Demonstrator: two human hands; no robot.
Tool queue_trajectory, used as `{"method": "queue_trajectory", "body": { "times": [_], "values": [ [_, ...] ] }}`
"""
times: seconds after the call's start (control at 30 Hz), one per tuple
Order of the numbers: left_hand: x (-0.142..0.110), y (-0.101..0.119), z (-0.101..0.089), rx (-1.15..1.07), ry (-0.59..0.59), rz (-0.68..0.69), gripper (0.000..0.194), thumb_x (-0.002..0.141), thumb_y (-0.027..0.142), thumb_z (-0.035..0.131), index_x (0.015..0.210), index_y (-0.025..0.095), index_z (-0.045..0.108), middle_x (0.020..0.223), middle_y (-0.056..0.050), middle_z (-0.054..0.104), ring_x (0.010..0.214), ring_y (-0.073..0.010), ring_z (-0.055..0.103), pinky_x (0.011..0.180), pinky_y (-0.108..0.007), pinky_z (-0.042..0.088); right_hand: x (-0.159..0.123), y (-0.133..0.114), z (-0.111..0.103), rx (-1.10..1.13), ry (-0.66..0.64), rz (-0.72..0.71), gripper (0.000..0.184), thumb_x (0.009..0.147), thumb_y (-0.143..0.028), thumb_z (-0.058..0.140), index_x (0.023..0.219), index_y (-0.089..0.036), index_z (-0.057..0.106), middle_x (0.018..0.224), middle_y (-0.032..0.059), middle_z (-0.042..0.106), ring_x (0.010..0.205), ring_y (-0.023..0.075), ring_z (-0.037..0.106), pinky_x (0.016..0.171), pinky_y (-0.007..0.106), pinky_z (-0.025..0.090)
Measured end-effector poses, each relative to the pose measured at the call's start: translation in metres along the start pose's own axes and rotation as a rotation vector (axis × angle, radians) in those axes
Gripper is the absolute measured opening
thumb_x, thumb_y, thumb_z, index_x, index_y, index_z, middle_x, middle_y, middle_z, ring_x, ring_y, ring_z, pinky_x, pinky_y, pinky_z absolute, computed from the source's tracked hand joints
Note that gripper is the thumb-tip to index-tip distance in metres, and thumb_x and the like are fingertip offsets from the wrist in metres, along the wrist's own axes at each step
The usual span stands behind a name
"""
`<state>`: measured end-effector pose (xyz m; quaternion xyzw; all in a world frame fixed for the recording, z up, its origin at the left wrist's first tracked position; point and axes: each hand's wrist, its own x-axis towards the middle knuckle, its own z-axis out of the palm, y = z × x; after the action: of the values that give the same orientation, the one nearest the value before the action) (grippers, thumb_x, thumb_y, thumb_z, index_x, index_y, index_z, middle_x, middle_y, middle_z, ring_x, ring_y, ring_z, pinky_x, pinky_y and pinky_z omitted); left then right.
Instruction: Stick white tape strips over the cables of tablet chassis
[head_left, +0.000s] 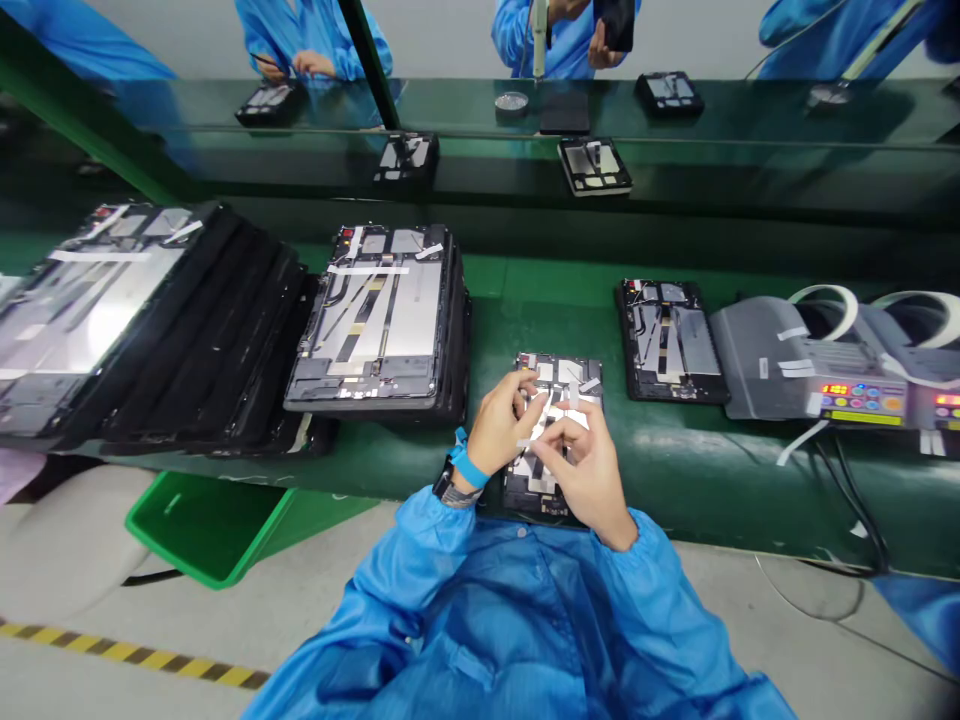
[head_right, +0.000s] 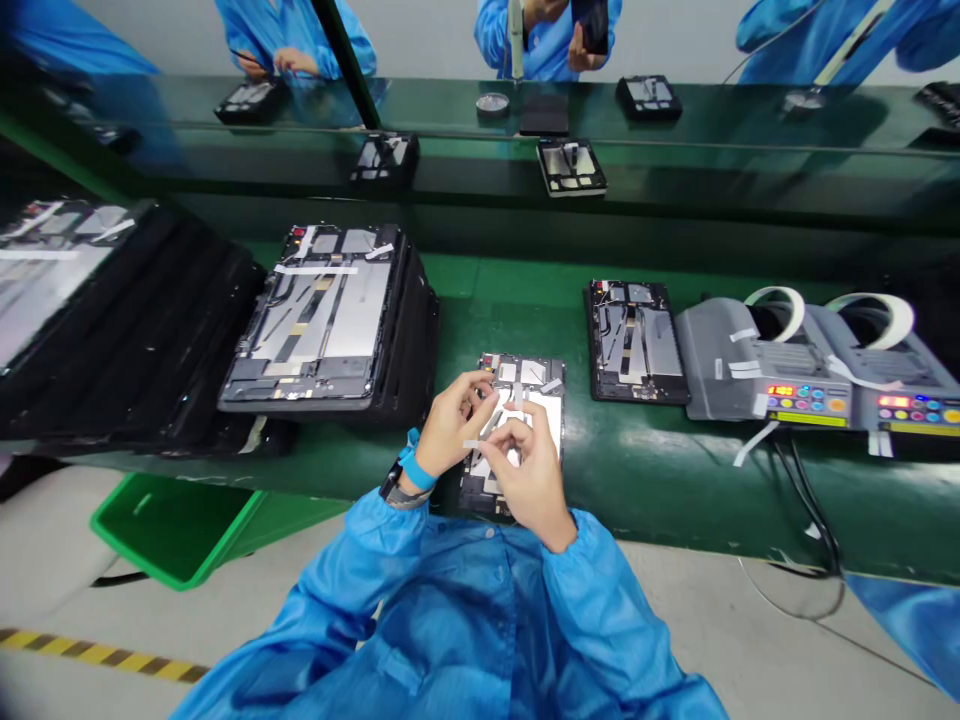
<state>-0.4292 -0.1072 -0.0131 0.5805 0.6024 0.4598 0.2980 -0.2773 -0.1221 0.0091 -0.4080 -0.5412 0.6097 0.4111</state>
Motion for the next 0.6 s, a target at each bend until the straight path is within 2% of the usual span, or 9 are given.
{"method": "queue_trajectory", "body": {
  "times": [0.1, 0.17, 0.27, 0.33, 0.4, 0.47, 0.53, 0.6],
  "values": [
    [0.003, -0.005, -0.008, 0.198, 0.074, 0.076, 0.022, 0.103, 0.027, 0.060, 0.123, 0.019, 0.064, 0.101, -0.004, 0.068, 0.070, -0.0128, 0.056, 0.077, -0.028, 0.051, -0.008, -0.005, -0.012, -0.043, 0.124, -0.046, 0.044, 0.091, -0.030, 0.078, 0.123, -0.025, 0.048, 0.077, -0.0050, 0.067, 0.074, 0.0163, 0.066, 0.079, 0.032, 0.054],
    [0.002, -0.008, -0.013, 0.318, 0.102, 0.103, 0.020, 0.104, 0.026, 0.059, 0.121, 0.019, 0.065, 0.106, -0.007, 0.068, 0.084, -0.0175, 0.062, 0.087, -0.032, 0.053, -0.015, -0.004, -0.029, -0.081, 0.229, -0.081, 0.049, 0.091, -0.029, 0.079, 0.128, -0.026, 0.048, 0.082, -0.0028, 0.070, 0.078, 0.0179, 0.068, 0.084, 0.036, 0.057],
    [-0.010, -0.016, -0.014, 0.388, 0.083, 0.056, 0.029, 0.101, 0.026, 0.062, 0.129, 0.018, 0.062, 0.124, -0.013, 0.068, 0.104, -0.0244, 0.067, 0.100, -0.040, 0.054, -0.031, 0.010, -0.053, -0.153, 0.462, -0.133, 0.066, 0.090, -0.032, 0.081, 0.143, -0.027, 0.042, 0.104, 0.0046, 0.073, 0.098, 0.0219, 0.073, 0.100, 0.045, 0.058],
    [-0.024, -0.022, -0.010, 0.353, 0.050, -0.040, 0.041, 0.099, 0.027, 0.063, 0.139, 0.017, 0.057, 0.130, -0.015, 0.067, 0.102, -0.0243, 0.069, 0.098, -0.041, 0.057, -0.044, 0.028, -0.058, -0.185, 0.601, -0.126, 0.075, 0.091, -0.035, 0.080, 0.152, -0.028, 0.036, 0.126, 0.0116, 0.069, 0.118, 0.0256, 0.071, 0.113, 0.053, 0.053],
    [-0.040, -0.027, -0.004, 0.269, 0.033, -0.138, 0.050, 0.099, 0.028, 0.063, 0.147, 0.017, 0.052, 0.133, -0.016, 0.068, 0.101, -0.0235, 0.070, 0.091, -0.039, 0.060, -0.055, 0.046, -0.053, -0.184, 0.639, -0.091, 0.079, 0.095, -0.038, 0.075, 0.157, -0.029, 0.028, 0.145, 0.0180, 0.060, 0.135, 0.0291, 0.065, 0.121, 0.060, 0.046],
    [-0.056, -0.030, 0.003, 0.173, 0.040, -0.208, 0.059, 0.098, 0.030, 0.065, 0.153, 0.019, 0.048, 0.135, -0.017, 0.068, 0.104, -0.0240, 0.070, 0.083, -0.036, 0.062, -0.061, 0.058, -0.044, -0.162, 0.607, -0.074, 0.079, 0.099, -0.039, 0.070, 0.160, -0.030, 0.021, 0.155, 0.0220, 0.051, 0.143, 0.0310, 0.060, 0.122, 0.063, 0.044],
    [-0.072, -0.029, 0.010, 0.101, 0.047, -0.251, 0.066, 0.096, 0.032, 0.067, 0.157, 0.020, 0.044, 0.138, -0.018, 0.066, 0.105, -0.0242, 0.070, 0.078, -0.034, 0.063, -0.062, 0.063, -0.041, -0.143, 0.592, -0.081, 0.080, 0.100, -0.040, 0.070, 0.161, -0.031, 0.019, 0.159, 0.0235, 0.047, 0.143, 0.0318, 0.061, 0.120, 0.064, 0.047],
    [-0.086, -0.024, 0.016, 0.072, 0.040, -0.277, 0.070, 0.095, 0.033, 0.069, 0.159, 0.020, 0.043, 0.139, -0.019, 0.065, 0.101, -0.0230, 0.071, 0.076, -0.034, 0.064, -0.060, 0.063, -0.047, -0.130, 0.594, -0.079, 0.081, 0.098, -0.040, 0.072, 0.160, -0.031, 0.022, 0.159, 0.0232, 0.048, 0.136, 0.0319, 0.066, 0.117, 0.063, 0.050]
  ]
}}
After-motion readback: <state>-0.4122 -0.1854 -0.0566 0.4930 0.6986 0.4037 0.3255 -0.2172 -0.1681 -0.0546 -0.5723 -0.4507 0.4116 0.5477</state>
